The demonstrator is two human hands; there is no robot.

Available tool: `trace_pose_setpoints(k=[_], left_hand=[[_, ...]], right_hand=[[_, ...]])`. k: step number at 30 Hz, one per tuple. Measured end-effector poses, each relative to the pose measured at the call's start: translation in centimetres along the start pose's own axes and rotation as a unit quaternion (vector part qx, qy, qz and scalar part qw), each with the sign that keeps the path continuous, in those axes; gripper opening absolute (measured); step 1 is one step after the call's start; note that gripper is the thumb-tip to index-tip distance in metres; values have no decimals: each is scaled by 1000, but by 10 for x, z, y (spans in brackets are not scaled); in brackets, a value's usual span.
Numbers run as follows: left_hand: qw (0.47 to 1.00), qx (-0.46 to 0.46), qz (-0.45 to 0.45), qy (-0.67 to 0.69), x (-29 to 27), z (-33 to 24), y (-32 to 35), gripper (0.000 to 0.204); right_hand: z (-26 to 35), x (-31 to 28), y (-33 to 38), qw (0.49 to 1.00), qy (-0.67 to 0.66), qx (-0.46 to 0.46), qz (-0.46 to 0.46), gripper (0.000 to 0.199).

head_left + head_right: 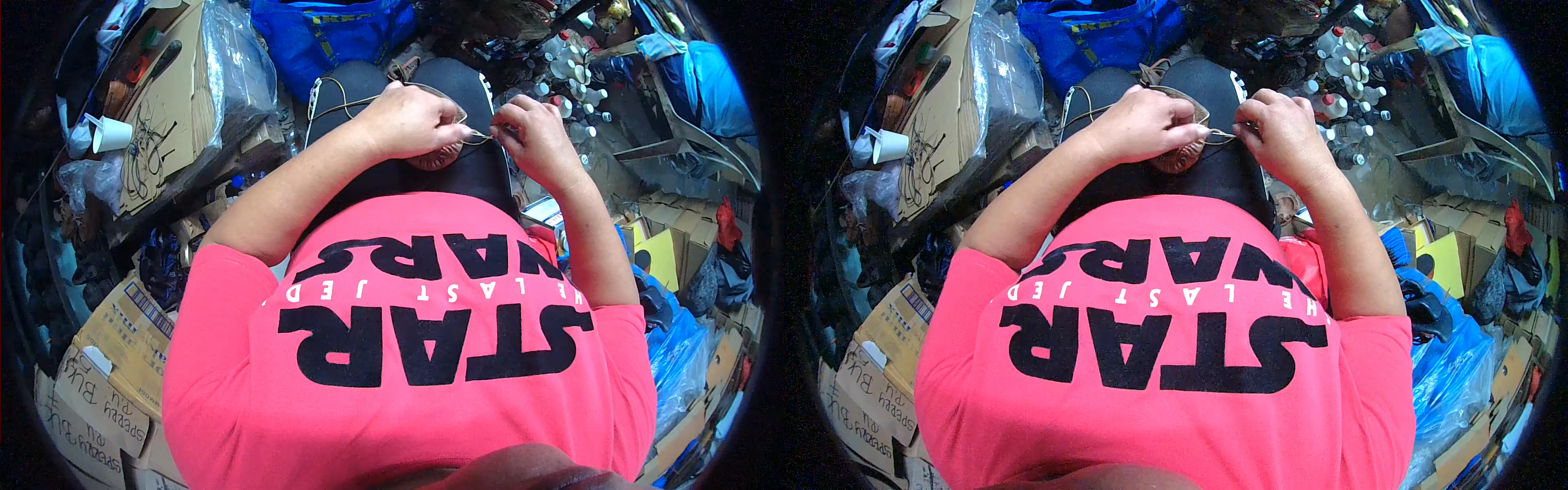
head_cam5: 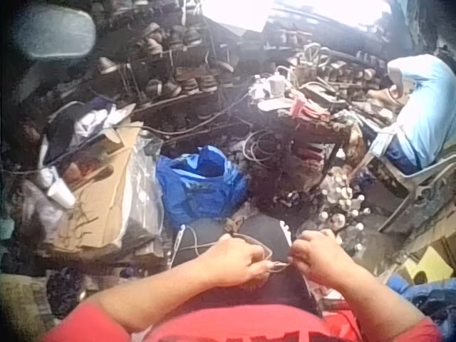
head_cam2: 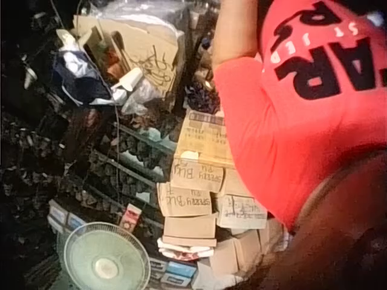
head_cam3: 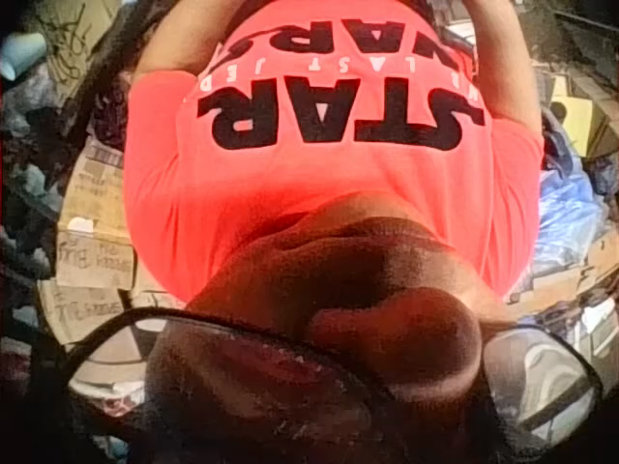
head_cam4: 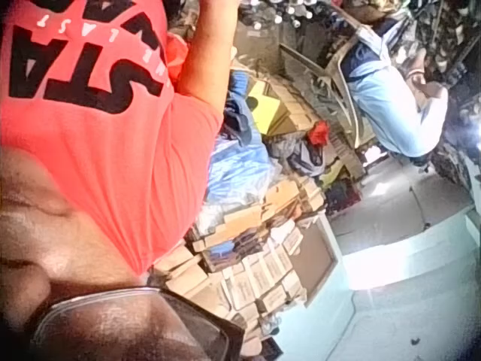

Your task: Stitching a circular leather shoe component by hand using a needle and thread.

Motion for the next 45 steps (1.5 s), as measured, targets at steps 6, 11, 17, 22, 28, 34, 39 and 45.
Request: trace_pose_setpoints(k=[6, 11, 17, 22, 28, 34, 39, 45], left_hand=[[989, -104, 31, -96, 6, -2, -11, 41], [991, -120, 7, -58, 11, 9, -12, 34], [990, -124, -1, -62, 11, 9, -10, 31], [990, -131, 0, -55, 12, 9, -11, 31], [989, -134, -2, -63, 11, 9, -12, 29], [994, -104, -1, -37, 11, 9, -10, 33], [997, -66, -8, -38, 13, 10, -8, 35], [997, -61, 18, -46, 11, 8, -8, 32]], right_hand=[[-8, -9, 5, 992, -90, 14, -91, 10], [16, -13, 9, 992, -57, -69, -87, 10], [-14, 15, 9, 996, -84, -5, -1, 12], [-69, 17, 13, 978, -156, 141, -13, 14], [-72, 2, 20, 980, -169, 105, -14, 17], [-60, -30, 31, 967, -249, 57, 9, 15], [-78, -24, 38, 962, -248, 113, 9, 18], [-91, -12, 19, 965, -219, 137, -34, 14]])
Point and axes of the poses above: each hand's wrist, its own y-axis away from the middle knuckle, its own x-axis out of the palm, z = x × y, the point moved 5 cm from there along -y, towards the middle knuckle, and after that the axes turned 4 degrees about y, right-handed, at the moved point
